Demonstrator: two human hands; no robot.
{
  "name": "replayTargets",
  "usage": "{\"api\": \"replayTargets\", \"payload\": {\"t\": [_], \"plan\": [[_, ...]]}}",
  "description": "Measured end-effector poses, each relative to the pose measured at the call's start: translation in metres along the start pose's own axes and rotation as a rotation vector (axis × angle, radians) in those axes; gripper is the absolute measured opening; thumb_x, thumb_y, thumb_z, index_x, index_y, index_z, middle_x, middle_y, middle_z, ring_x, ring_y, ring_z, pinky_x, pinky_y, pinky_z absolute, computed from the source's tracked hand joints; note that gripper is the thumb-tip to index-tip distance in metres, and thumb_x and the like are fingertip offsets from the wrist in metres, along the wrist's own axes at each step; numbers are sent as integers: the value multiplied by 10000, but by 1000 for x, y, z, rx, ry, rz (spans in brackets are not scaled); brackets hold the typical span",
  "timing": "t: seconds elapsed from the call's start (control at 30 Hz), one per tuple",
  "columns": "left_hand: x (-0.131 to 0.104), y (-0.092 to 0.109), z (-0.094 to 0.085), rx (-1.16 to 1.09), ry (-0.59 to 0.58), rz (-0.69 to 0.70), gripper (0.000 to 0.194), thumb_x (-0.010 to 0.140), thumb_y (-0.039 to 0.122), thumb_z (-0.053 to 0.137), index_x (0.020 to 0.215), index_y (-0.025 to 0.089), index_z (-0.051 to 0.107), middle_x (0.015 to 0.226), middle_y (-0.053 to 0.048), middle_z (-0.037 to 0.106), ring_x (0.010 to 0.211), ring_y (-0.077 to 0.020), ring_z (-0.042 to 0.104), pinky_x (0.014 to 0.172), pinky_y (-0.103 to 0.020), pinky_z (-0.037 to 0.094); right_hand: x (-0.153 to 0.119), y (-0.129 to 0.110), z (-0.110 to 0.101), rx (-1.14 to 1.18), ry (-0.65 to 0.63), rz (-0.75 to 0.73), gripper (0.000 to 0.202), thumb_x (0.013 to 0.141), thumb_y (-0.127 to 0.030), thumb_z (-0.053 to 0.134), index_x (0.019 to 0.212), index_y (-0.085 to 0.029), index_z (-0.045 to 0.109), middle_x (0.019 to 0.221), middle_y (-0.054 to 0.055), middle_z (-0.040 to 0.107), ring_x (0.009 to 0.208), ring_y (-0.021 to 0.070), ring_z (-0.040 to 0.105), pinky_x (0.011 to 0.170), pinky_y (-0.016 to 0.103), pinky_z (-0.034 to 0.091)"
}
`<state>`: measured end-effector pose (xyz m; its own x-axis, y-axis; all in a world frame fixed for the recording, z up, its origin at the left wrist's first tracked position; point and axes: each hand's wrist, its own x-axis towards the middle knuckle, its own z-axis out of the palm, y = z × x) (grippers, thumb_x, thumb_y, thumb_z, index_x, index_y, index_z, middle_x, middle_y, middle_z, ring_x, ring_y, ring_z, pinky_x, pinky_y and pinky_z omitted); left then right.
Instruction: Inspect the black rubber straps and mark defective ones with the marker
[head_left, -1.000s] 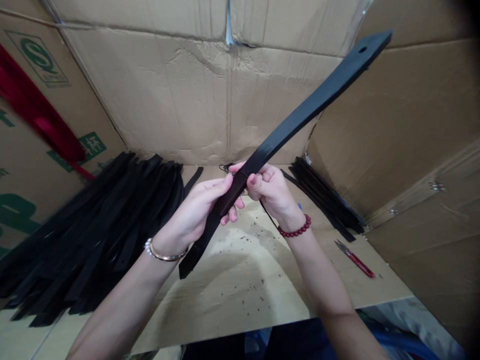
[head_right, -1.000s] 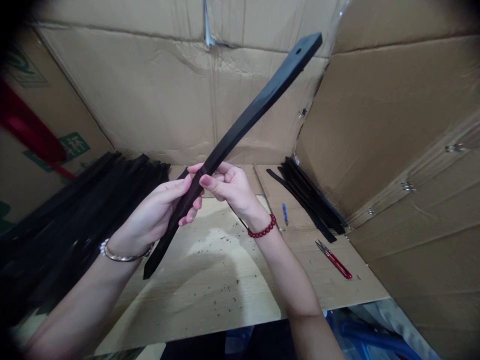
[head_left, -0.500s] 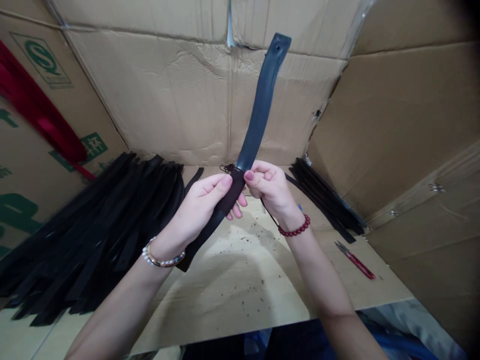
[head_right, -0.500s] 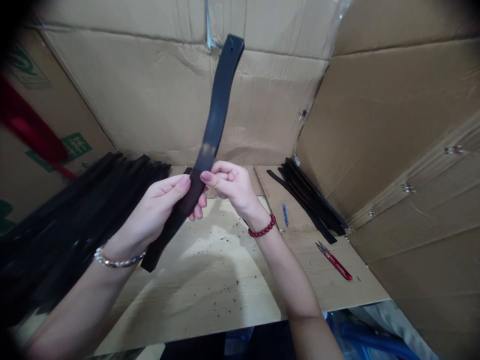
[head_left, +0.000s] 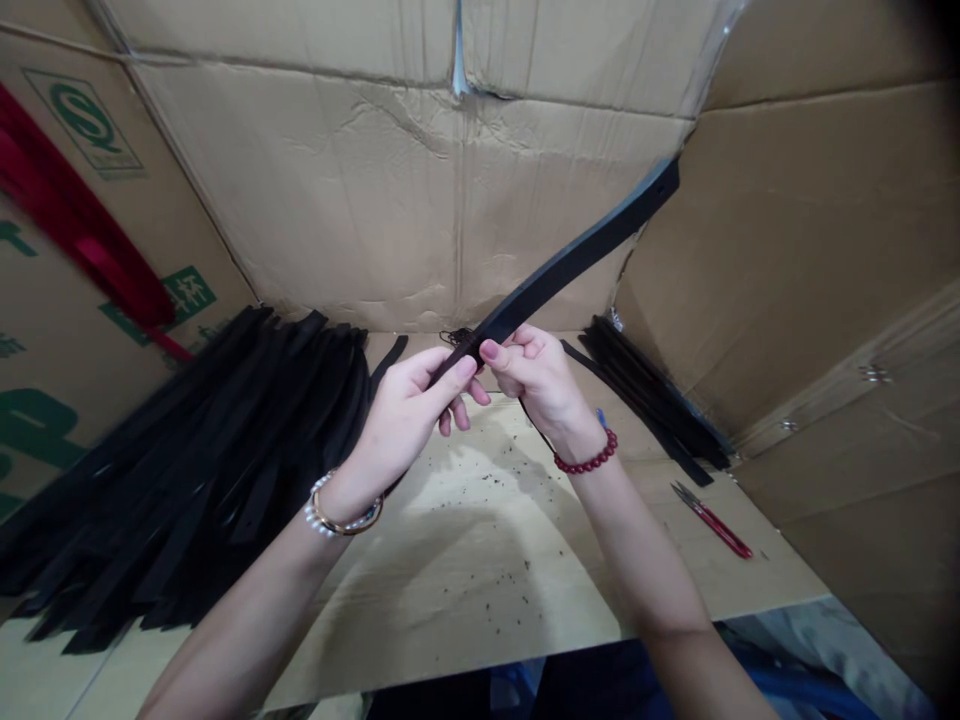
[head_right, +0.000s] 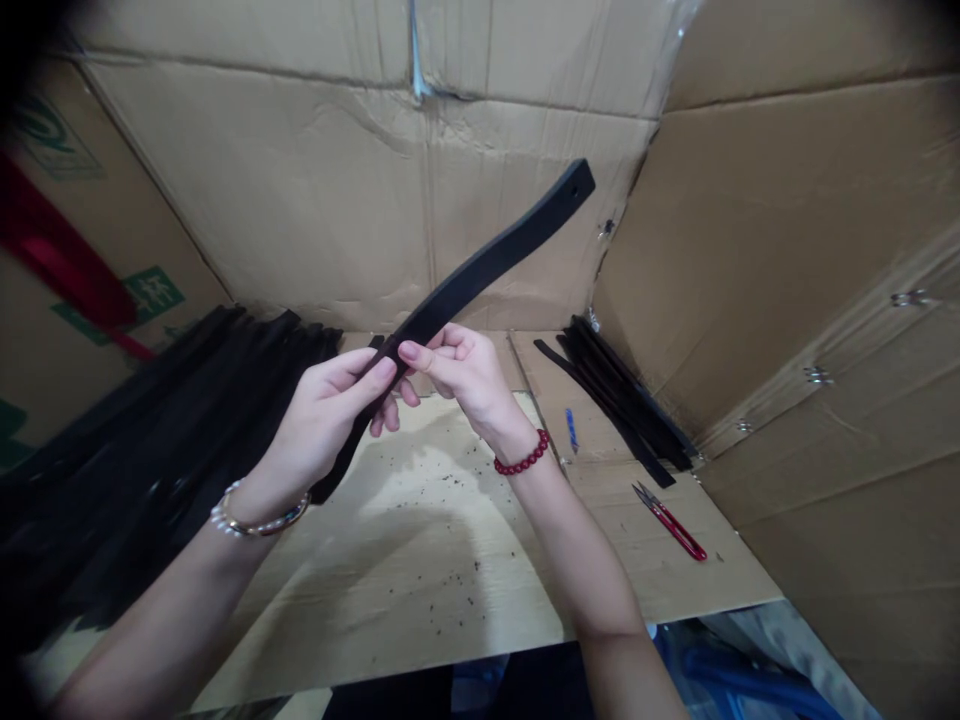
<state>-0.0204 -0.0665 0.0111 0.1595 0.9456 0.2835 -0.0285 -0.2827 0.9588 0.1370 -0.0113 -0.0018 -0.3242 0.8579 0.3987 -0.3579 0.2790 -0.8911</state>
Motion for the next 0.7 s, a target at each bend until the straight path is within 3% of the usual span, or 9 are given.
{"api": "replayTargets", "payload": {"t": [0.07,0.2,0.27,0.33,0.47,0.53,0.7], "plan": [[-1,3,-4,-112,-85,-70,325,905,459,625,865,138,652,700,-40,677,434,-85,531,379,-198,359,-2,-1,2,2,-21,-3,339,731,-429,835,746,-175,611,447,-127,316,413,34,192,407,226,132],[-1,5,-13,-343,-321,-313,368,933,473,569,833,133,670,554,9,569,330,-47,415,313,-174,258,-4,-2,3,36,-156,48,468,722,-498,823,1049,-185,706,455,-127,302,414,44,192,417,235,100],[-1,3,-14,-422,-385,-401,404,937,503,547,830,134,672,559,20,537,317,-34,381,296,-170,224,-4,-2,3,67,-176,62,501,695,-527,831,1036,-179,713,454,-125,315,405,41,193,411,235,98],[1,0,-12,-405,-362,-361,418,937,522,544,834,133,659,613,13,560,339,-29,398,312,-170,253,-3,-2,2,74,-131,55,478,657,-523,857,936,-165,707,454,-126,334,398,32,188,402,230,106],[3,-4,-2,-158,-135,-81,304,897,452,655,877,151,612,783,-25,671,525,-80,588,467,-192,448,-2,-4,2,17,18,26,390,667,-435,876,732,-168,600,463,-119,369,404,22,215,396,213,135],[3,-4,1,-51,-50,-12,281,900,434,656,868,159,605,823,-43,701,625,-117,651,541,-212,504,-2,-5,3,1,44,14,394,688,-416,867,697,-176,556,457,-121,356,405,23,218,394,209,147],[1,0,-2,-70,-88,0,359,957,480,540,806,160,599,774,-56,709,516,-102,604,456,-207,477,-2,-6,2,7,-6,10,390,700,-435,854,679,-179,560,456,-128,292,415,25,171,401,218,121]]}}
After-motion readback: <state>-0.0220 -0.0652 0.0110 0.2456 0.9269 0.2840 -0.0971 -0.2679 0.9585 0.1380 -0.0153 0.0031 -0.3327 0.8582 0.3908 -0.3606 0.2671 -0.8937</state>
